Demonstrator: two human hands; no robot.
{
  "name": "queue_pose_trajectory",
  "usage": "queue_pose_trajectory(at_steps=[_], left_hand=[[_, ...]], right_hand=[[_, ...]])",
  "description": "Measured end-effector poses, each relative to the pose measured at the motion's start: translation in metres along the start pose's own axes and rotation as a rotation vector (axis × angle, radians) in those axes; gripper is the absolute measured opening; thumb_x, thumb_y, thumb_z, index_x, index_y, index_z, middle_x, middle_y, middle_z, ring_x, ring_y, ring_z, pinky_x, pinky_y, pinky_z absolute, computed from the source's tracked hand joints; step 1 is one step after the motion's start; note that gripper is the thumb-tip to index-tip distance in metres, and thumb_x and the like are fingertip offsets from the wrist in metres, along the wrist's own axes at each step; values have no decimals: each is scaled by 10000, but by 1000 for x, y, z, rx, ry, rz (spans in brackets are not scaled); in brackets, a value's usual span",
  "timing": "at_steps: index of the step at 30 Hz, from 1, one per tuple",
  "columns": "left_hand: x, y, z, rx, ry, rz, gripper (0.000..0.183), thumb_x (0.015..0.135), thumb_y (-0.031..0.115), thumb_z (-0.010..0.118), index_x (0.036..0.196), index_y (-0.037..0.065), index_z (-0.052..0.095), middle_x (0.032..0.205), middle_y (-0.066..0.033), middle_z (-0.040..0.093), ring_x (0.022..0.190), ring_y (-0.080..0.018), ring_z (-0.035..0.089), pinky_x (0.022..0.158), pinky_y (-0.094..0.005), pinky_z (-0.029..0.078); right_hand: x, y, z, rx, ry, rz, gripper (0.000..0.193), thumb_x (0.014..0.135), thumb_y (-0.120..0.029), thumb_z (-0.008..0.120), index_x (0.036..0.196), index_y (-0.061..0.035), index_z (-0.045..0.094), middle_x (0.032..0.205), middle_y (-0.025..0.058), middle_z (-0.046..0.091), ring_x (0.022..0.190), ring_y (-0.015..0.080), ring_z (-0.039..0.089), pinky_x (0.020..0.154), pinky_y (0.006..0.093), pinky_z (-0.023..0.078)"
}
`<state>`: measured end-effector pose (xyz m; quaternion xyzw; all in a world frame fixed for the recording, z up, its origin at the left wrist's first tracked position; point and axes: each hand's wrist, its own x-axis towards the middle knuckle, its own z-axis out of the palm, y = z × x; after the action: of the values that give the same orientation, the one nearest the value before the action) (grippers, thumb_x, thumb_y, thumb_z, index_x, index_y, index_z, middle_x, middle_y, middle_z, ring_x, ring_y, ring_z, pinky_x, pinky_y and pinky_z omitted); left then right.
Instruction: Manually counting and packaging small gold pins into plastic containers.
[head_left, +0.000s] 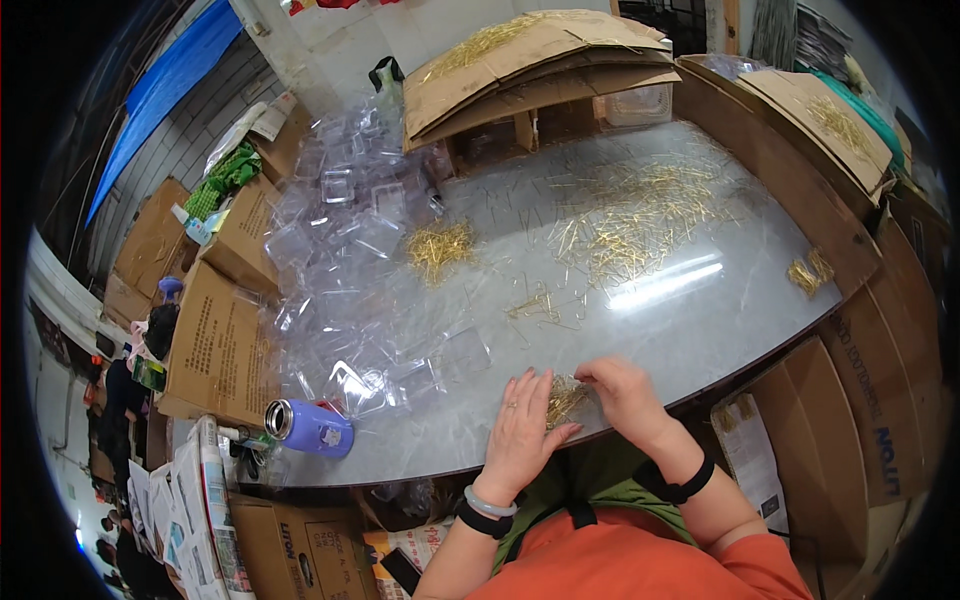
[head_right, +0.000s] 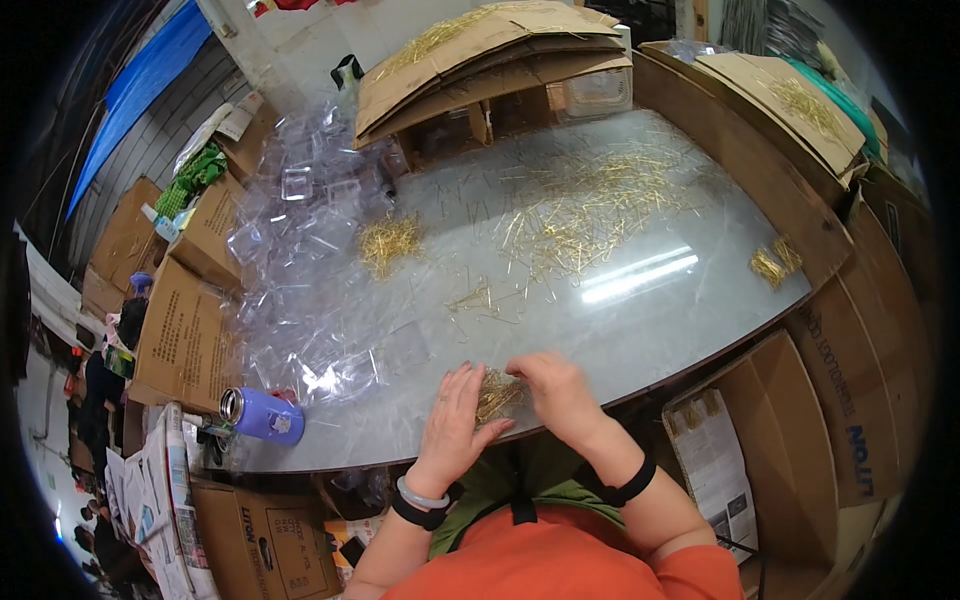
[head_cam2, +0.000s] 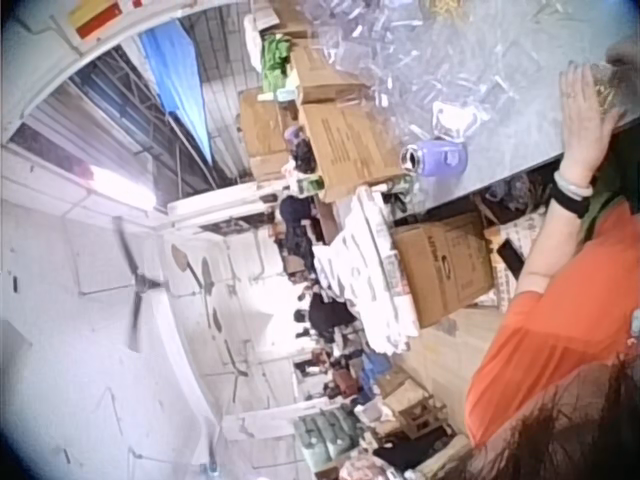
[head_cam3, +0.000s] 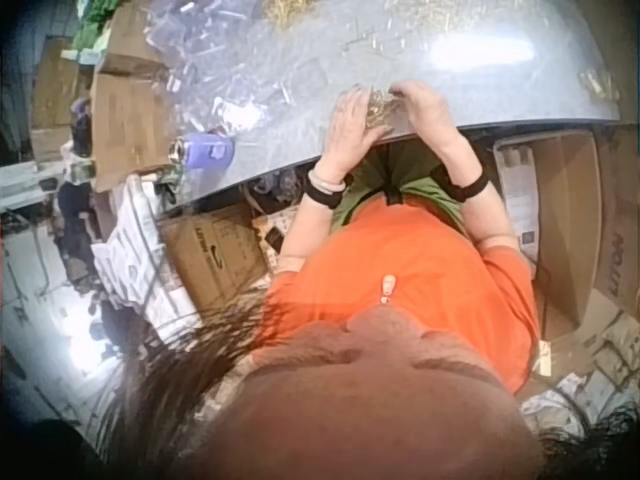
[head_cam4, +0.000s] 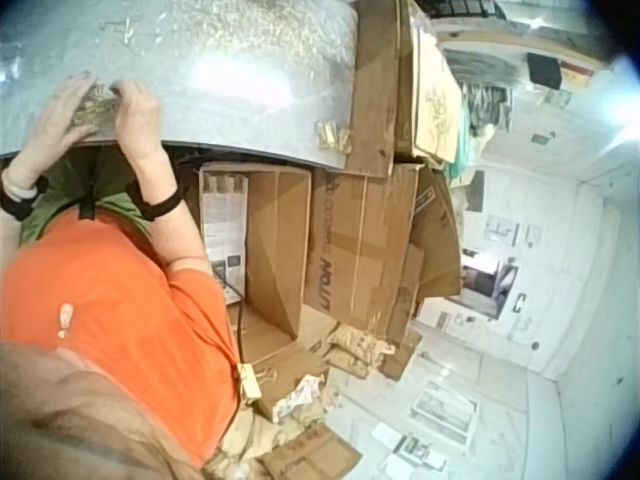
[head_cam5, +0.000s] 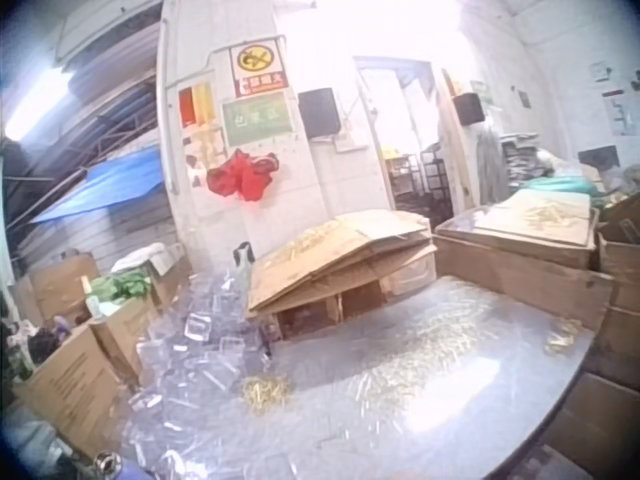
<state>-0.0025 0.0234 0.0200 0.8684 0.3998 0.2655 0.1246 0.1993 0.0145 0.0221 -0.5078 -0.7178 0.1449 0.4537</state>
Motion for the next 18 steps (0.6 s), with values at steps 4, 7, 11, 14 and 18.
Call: queue_pose_trajectory(at_steps=[4, 7, 11, 14, 18], left_hand=[[0, -1, 1, -31, 22, 1, 862, 818, 319, 833, 1483, -25, 405, 1427, -237, 516, 1353, -419, 478, 1184, -531, 344], [-1, 1, 0, -54, 53, -19, 842, 809, 304, 841, 1464, -22, 425, 1415, -232, 521, 1321, -423, 499, 1152, -518, 385], [-4, 4, -3, -102, 60, -88, 800, 793, 246, 854, 1436, -11, 454, 1394, -222, 528, 1267, -424, 539, 1064, -477, 470], [-4, -1, -1, -125, 95, -47, 770, 783, 205, 859, 1417, -5, 475, 1377, -220, 532, 1228, -425, 562, 1004, -447, 505], [-4, -1, -3, -182, 94, -85, 784, 775, 204, 865, 1420, -8, 473, 1368, -224, 536, 1206, -422, 572, 994, -445, 506]], right_hand=[[8, 2, -4, 26, -119, -50, 202, 859, 39, 633, 1037, -44, 681, 931, 148, 689, 915, 366, 667, 811, 432, 544], [7, -9, -1, 111, -27, 81, 225, 874, 65, 595, 1070, -24, 659, 1031, 169, 676, 949, 374, 662, 839, 434, 544], [-12, -14, 0, 182, 50, 200, 366, 885, 85, 527, 1236, 5, 593, 1279, 226, 600, 1117, 408, 627, 974, 447, 517], [-24, -21, 24, 217, 37, 148, 501, 878, 76, 509, 1376, 16, 501, 1414, 263, 514, 1286, 431, 540, 1107, 448, 440], [-17, -19, 18, 379, -92, 135, 624, 831, 76, 485, 1450, 18, 425, 1480, 271, 461, 1397, 427, 439, 1184, 431, 359]])
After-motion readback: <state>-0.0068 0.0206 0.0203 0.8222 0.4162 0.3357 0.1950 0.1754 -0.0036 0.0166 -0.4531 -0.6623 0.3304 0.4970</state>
